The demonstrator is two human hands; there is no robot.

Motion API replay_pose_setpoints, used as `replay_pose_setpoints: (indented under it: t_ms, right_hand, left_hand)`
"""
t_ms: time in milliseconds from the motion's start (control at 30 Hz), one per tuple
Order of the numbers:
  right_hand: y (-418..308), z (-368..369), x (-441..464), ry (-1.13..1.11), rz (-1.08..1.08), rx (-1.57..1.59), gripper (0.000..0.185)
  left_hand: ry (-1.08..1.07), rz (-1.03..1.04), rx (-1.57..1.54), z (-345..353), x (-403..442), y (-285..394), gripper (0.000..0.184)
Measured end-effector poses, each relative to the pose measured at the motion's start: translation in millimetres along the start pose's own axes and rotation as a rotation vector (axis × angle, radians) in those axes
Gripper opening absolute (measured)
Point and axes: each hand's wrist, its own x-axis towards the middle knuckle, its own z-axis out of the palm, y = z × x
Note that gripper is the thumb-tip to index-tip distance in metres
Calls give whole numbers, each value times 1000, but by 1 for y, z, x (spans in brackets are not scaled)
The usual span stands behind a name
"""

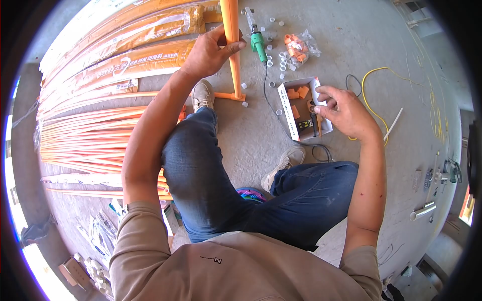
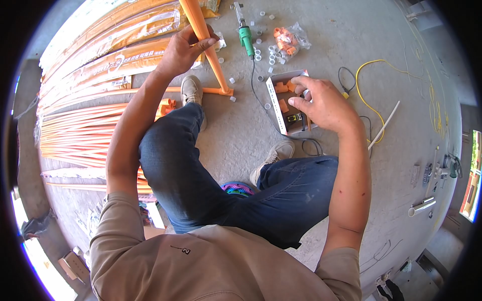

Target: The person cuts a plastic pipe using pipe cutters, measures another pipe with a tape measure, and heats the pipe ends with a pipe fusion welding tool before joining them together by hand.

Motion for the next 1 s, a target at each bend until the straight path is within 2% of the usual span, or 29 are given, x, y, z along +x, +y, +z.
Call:
replay_pose_setpoints:
  t_ms: [767, 1000]
  right_hand:
    - [-4, 1, 1, 0, 14, -16, 44]
    - [-1, -2, 3, 14, -22, 3, 45]
  left_hand:
    - [-27, -36, -2, -1, 0, 2, 33]
    - [-48, -21, -117, -3, -1, 2, 33]
